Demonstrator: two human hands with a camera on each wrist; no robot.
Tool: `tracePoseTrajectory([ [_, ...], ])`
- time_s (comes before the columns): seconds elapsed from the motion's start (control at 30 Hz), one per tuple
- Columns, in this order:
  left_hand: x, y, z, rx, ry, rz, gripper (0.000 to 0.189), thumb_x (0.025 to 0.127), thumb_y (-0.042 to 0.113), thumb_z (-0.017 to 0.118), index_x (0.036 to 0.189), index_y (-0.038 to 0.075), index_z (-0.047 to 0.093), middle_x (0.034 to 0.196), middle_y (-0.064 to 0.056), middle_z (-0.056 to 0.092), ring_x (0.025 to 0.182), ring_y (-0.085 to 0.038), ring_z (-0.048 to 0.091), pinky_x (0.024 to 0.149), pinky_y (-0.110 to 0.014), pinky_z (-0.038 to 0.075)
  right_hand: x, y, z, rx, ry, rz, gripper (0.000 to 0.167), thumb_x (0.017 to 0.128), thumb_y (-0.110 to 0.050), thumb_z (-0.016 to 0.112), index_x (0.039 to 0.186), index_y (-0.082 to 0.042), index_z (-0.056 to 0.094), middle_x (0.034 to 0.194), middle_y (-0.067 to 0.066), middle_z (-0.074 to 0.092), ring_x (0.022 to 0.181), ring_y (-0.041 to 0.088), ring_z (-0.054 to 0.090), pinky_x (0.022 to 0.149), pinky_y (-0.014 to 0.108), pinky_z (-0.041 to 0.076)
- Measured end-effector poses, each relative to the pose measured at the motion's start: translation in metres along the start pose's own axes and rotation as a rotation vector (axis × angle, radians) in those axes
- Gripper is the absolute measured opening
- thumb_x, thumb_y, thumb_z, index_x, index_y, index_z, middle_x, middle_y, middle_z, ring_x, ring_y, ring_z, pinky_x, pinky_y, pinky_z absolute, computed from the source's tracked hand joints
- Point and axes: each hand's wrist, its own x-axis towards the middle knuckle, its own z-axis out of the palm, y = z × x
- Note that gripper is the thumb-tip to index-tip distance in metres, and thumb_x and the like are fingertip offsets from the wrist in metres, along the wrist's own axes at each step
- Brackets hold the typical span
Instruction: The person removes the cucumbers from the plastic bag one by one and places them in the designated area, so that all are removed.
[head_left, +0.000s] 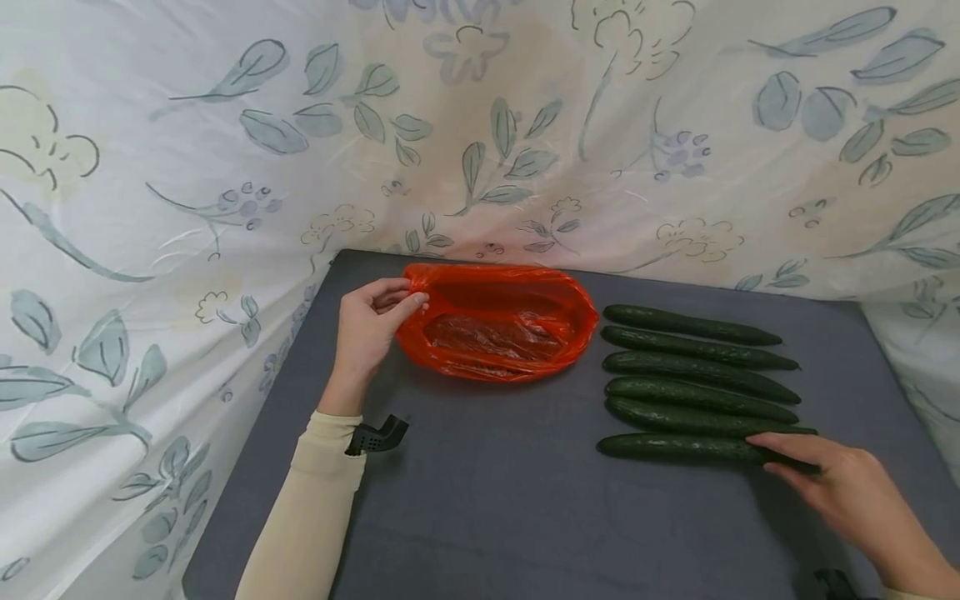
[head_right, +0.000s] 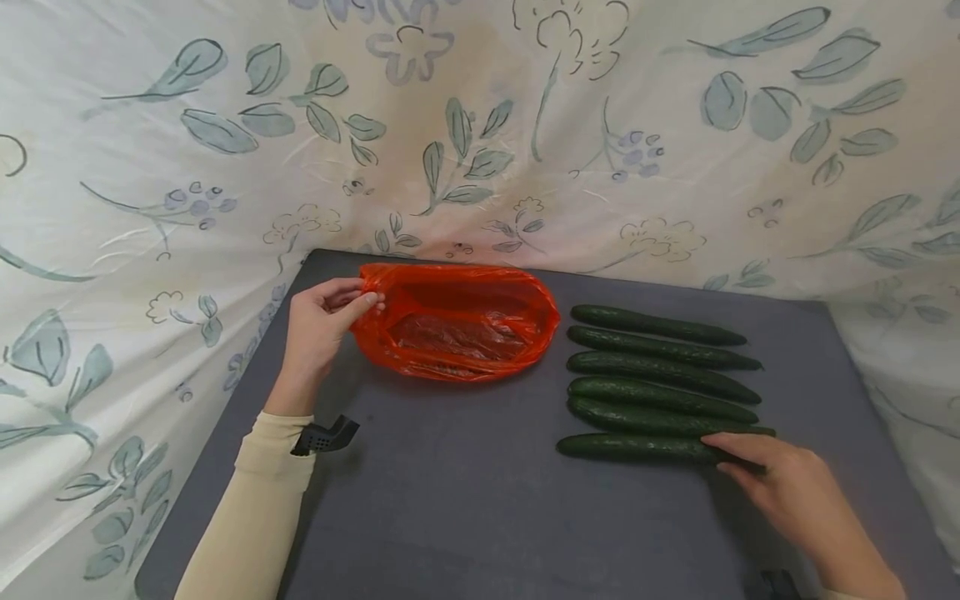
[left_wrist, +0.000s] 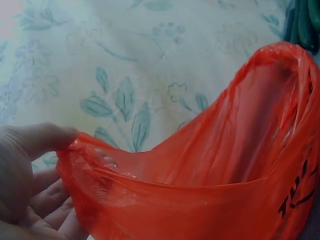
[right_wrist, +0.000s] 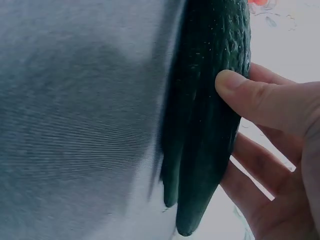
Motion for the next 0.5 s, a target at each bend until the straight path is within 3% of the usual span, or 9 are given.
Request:
tracePoseTrajectory([
  [0.17,0.0,0.0,-0.002,0.019,0.0,0.003,0.033,0.099,0.018,0.084,0.123,-0.004,0.077,0.107,-0.017,0.079,0.088,-0.016,0.078,0.084,-0.025,0.065,-0.004,0.004,0.009,0.001,-0.001,0.011,0.062,0.057,0.005,0.1,0.113,-0.011,0.083,0.103,0.015,0.08,0.078,0.038,0.075,0.055,0.048,0.061],
  [0.37,-0.004,-0.001,0.0,0.042,-0.023,0.032,0.031,0.099,0.017,0.084,0.121,-0.003,0.078,0.105,-0.016,0.078,0.09,-0.015,0.077,0.083,-0.024,0.064,-0.01,0.007,0.02,-0.012,-0.027,0.013,0.06,0.057,0.003,0.101,0.112,-0.01,0.083,0.103,0.015,0.08,0.071,0.032,0.074,0.052,0.043,0.06],
  [0.5,-0.006,-0.002,0.002,0.053,-0.027,0.041,0.031,0.098,0.017,0.084,0.121,-0.003,0.078,0.105,-0.016,0.078,0.091,-0.016,0.076,0.084,-0.024,0.064,-0.012,0.006,0.024,-0.012,-0.024,0.022,0.061,0.057,0.004,0.101,0.113,-0.009,0.083,0.103,0.016,0.08,0.071,0.033,0.073,0.052,0.047,0.061],
])
